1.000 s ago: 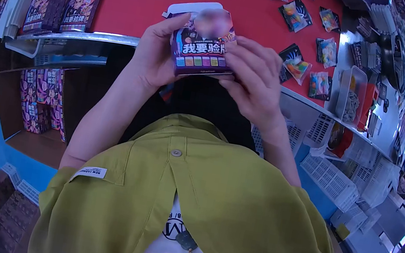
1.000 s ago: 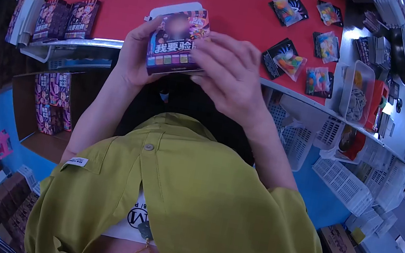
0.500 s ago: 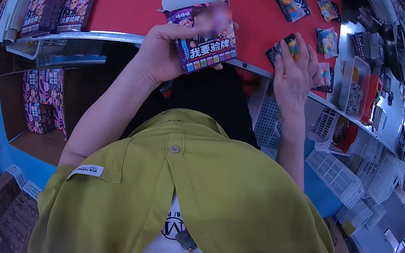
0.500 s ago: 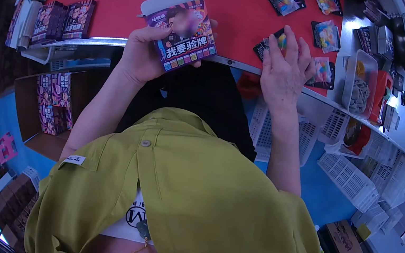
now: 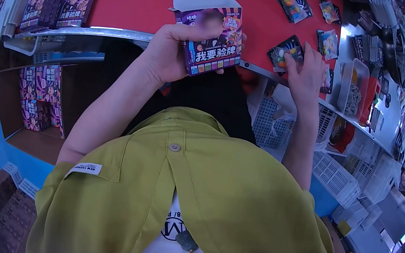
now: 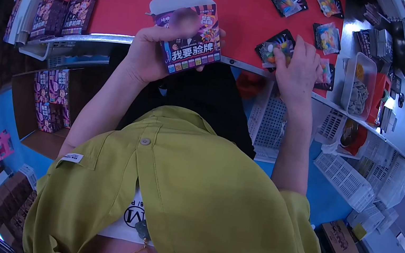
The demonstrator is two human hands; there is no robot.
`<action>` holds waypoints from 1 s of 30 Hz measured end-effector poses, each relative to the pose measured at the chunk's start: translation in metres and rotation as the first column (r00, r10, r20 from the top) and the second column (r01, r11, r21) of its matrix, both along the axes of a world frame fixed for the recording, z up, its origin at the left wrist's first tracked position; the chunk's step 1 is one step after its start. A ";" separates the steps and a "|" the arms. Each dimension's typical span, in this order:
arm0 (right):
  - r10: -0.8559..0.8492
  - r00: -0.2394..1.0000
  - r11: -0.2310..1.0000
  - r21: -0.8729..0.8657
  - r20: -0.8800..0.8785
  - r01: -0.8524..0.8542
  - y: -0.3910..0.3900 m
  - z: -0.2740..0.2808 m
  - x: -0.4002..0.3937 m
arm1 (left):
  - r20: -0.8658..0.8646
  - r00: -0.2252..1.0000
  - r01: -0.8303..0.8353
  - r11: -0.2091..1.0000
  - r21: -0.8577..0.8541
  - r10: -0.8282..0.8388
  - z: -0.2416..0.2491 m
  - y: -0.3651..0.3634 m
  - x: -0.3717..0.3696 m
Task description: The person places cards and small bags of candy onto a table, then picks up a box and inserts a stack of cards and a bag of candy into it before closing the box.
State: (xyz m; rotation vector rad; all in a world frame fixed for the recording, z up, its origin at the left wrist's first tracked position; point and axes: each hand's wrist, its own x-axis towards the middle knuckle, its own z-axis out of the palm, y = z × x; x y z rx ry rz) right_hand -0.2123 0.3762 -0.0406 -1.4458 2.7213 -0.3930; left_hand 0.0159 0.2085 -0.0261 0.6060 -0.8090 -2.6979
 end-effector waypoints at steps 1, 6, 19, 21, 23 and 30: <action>0.004 1.000 1.000 -0.001 0.001 -0.004 -0.002 0.000 -0.004 | 0.010 1.000 0.018 1.000 -0.012 -0.018 0.002 0.000 -0.001; -0.066 0.944 0.992 0.121 0.324 0.027 -0.015 0.022 -0.021 | 0.050 0.997 0.068 0.996 -0.052 -0.066 0.002 0.001 -0.004; 0.523 0.529 0.732 -0.670 0.668 0.123 -0.065 0.092 0.018 | 0.079 0.968 0.240 0.971 0.010 -0.240 0.025 0.003 -0.016; 0.495 0.632 0.788 -0.614 0.597 -0.037 -0.086 0.080 0.024 | 0.074 0.963 0.257 0.966 0.034 -0.259 0.026 0.001 -0.012; 0.495 0.596 0.823 -0.561 0.632 -0.089 -0.096 0.073 0.022 | 0.071 0.954 0.288 0.956 0.048 -0.291 0.030 -0.001 -0.006; 0.700 0.607 0.656 -0.672 0.375 -0.342 -0.101 0.069 0.043 | 0.031 0.971 0.236 0.972 0.001 -0.236 0.027 -0.018 0.000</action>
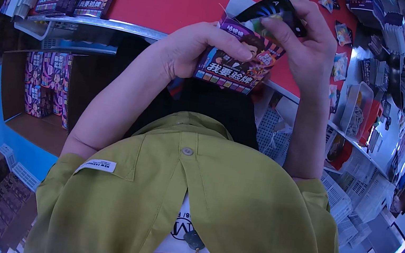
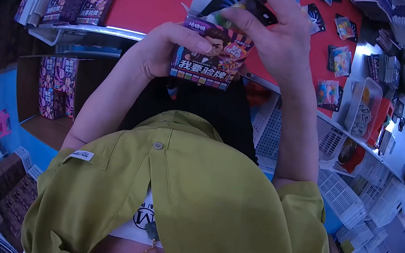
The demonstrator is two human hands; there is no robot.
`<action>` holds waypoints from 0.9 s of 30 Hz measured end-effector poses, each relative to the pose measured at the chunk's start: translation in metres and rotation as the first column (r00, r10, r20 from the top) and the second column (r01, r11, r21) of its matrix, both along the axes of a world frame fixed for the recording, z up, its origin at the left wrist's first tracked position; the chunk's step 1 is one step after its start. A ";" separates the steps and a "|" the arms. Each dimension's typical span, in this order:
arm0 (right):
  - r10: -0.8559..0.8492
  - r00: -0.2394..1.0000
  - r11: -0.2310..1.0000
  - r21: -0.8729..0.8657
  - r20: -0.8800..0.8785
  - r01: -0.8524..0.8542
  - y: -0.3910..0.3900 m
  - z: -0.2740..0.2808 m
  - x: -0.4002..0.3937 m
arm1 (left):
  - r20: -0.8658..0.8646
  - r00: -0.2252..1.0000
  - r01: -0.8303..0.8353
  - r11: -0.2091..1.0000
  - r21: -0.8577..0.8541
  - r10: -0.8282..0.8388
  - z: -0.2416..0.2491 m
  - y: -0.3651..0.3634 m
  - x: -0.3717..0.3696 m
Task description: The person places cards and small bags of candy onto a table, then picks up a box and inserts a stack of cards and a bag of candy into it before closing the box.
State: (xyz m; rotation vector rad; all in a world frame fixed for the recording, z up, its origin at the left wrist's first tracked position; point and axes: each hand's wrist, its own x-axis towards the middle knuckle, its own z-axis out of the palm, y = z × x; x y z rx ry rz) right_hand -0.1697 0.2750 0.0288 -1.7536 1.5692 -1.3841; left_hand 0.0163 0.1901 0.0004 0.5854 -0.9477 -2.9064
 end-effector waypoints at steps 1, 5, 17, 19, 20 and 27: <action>0.104 0.995 0.988 -0.110 -0.004 -0.104 -0.002 -0.001 0.004 | -0.001 1.000 -0.005 1.000 -0.001 0.005 0.004 -0.003 0.001; 0.052 0.970 0.999 -0.012 0.239 -0.051 -0.003 0.011 0.017 | -0.058 0.994 -0.107 0.940 -0.323 0.093 0.007 -0.011 0.003; -0.126 0.742 0.990 -0.131 -0.659 0.051 -0.005 -0.030 0.029 | -0.280 0.953 -0.300 0.514 -0.803 0.119 -0.037 -0.032 -0.002; -0.180 0.676 0.983 -0.160 -0.714 0.093 -0.001 -0.029 0.034 | -0.437 0.873 -0.481 0.531 -0.698 0.216 -0.041 -0.026 0.013; -0.179 0.679 0.983 -0.157 -0.712 0.095 0.001 -0.030 0.034 | -0.388 0.858 -0.507 0.672 -0.539 0.335 -0.042 -0.022 0.021; -0.177 0.670 0.984 -0.118 -0.721 0.132 0.000 -0.027 0.036 | -0.168 0.856 -0.517 0.795 -0.317 0.489 -0.030 -0.002 0.005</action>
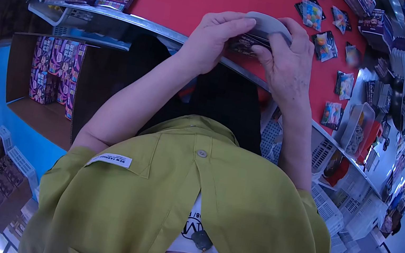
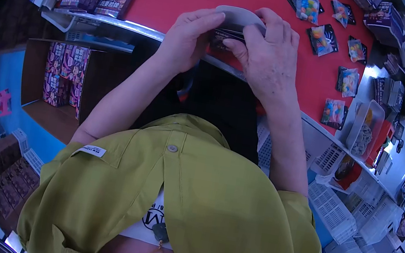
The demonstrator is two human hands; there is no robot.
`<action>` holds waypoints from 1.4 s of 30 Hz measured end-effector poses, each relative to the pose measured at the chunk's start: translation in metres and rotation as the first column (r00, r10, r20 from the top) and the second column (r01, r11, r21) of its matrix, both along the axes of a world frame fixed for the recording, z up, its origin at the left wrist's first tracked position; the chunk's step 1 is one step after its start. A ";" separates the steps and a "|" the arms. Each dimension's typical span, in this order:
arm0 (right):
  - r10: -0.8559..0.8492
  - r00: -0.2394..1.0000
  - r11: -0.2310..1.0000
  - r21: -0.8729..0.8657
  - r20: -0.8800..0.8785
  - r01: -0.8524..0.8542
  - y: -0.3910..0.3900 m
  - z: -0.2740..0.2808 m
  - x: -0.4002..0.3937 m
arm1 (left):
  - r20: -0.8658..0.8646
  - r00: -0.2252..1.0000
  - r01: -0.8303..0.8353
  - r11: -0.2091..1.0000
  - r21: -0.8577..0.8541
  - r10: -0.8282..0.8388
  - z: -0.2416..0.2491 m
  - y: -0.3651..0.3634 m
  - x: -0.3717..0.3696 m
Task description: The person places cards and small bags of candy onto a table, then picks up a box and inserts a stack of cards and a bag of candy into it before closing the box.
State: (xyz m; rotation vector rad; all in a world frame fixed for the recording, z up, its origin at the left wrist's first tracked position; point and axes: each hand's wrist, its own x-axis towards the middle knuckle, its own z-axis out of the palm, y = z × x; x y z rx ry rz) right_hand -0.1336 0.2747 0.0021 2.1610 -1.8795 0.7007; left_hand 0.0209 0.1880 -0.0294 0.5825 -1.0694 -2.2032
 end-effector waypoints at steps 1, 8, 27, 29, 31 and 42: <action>0.009 1.000 1.000 0.012 0.007 -0.009 0.002 0.001 0.000 | 0.014 0.999 -0.031 0.999 -0.032 0.032 0.003 0.001 -0.003; 0.253 -0.017 0.966 -0.254 0.967 -0.045 0.004 -0.011 -0.004 | 0.134 0.966 -0.191 0.958 -0.215 0.223 0.011 0.006 -0.012; 0.154 0.954 0.959 -0.272 0.258 -0.081 0.014 -0.019 -0.010 | 0.109 0.968 0.086 0.111 -0.990 0.224 0.012 -0.023 0.018; 0.146 0.920 0.976 -0.206 0.365 -0.073 0.012 -0.015 -0.011 | 0.148 0.965 0.112 0.169 -0.979 0.218 0.015 -0.024 0.018; 0.153 0.887 0.979 -0.187 0.435 -0.078 0.009 -0.012 -0.013 | 0.143 0.955 0.108 0.143 -0.984 0.261 0.015 -0.026 0.014; 0.120 0.961 0.976 -0.207 0.251 -0.068 0.024 -0.021 -0.010 | -0.004 0.944 0.060 -0.183 -0.981 0.331 -0.005 -0.019 0.023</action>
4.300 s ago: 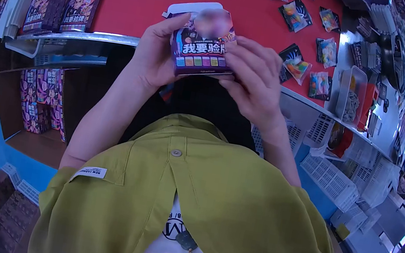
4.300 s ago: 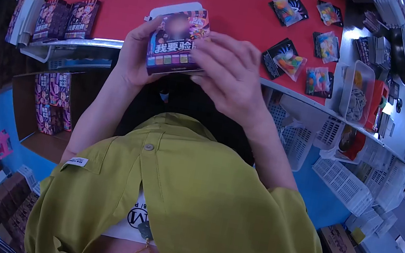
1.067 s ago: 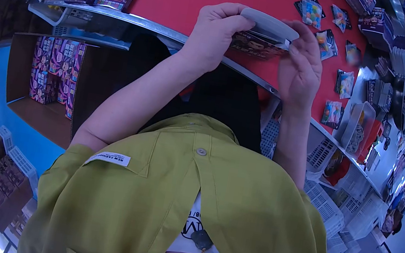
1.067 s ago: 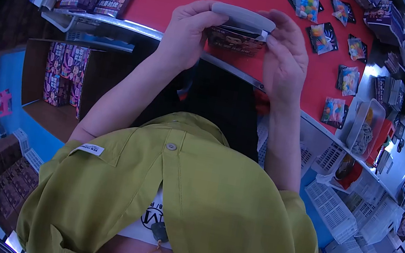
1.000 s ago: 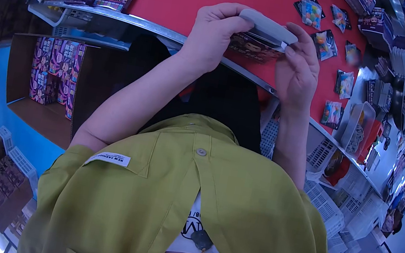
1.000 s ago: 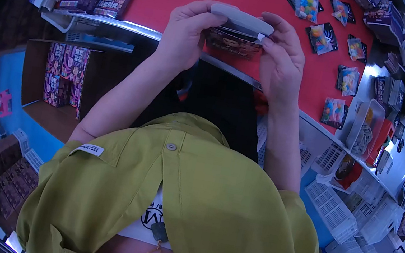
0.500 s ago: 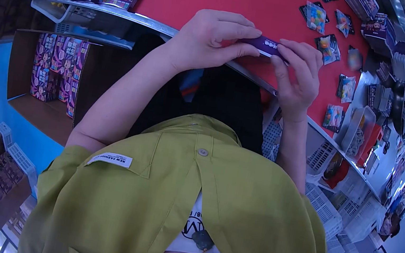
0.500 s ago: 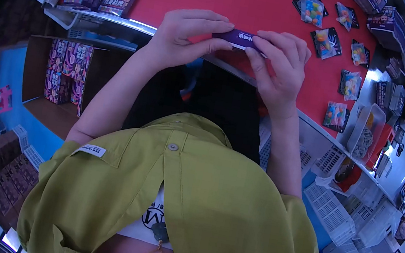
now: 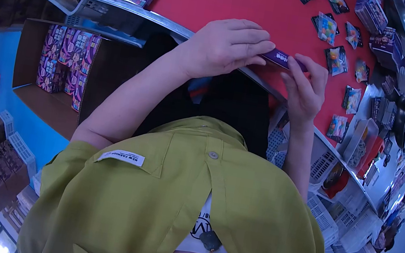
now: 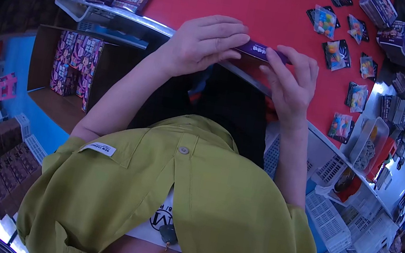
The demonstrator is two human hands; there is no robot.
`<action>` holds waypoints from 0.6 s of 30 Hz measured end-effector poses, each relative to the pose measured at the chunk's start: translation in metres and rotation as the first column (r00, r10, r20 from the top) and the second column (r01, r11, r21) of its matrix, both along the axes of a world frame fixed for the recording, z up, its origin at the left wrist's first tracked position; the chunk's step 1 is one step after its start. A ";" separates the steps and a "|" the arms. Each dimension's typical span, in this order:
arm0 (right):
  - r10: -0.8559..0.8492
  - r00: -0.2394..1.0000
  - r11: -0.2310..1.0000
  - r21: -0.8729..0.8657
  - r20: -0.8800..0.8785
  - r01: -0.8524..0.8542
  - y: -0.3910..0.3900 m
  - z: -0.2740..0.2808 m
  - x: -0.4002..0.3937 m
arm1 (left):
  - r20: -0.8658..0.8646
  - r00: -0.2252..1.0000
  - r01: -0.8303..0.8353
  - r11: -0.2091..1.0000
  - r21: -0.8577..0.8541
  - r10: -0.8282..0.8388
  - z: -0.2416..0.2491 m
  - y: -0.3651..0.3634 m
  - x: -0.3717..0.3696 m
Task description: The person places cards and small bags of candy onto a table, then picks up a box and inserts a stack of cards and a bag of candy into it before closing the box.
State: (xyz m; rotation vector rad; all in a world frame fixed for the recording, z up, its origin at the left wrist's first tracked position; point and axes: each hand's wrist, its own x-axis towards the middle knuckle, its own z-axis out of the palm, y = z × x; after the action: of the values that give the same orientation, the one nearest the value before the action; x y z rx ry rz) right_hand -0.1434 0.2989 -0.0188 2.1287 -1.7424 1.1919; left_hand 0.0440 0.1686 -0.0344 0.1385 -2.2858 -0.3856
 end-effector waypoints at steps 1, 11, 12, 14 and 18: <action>0.017 0.997 1.000 -0.005 0.070 -0.017 -0.001 -0.004 -0.001 | 0.016 1.000 -0.012 0.996 -0.083 0.013 0.000 -0.001 -0.001; 0.020 0.471 0.911 0.178 0.882 -0.372 -0.141 0.015 0.087 | 0.064 0.815 -0.572 0.817 -0.068 0.576 0.039 -0.028 0.042; -0.011 0.390 0.872 0.200 0.921 -0.448 -0.165 0.008 0.102 | 0.072 0.796 -0.599 0.799 -0.059 0.602 0.036 -0.040 0.052; 0.036 0.391 0.856 0.174 0.920 -0.486 -0.207 -0.014 0.137 | 0.154 0.748 -0.641 0.763 -0.083 0.646 0.021 -0.066 0.074; 0.119 0.813 0.898 0.288 0.569 -0.333 -0.262 -0.073 0.157 | 0.239 0.709 -0.676 0.736 -0.035 0.663 -0.009 -0.105 0.097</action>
State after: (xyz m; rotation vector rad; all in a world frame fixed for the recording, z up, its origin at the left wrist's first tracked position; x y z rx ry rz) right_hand 0.0134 0.0370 -0.0921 2.4456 -2.1256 1.8005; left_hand 0.1406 0.0634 -0.0434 1.0718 -2.2599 -0.0397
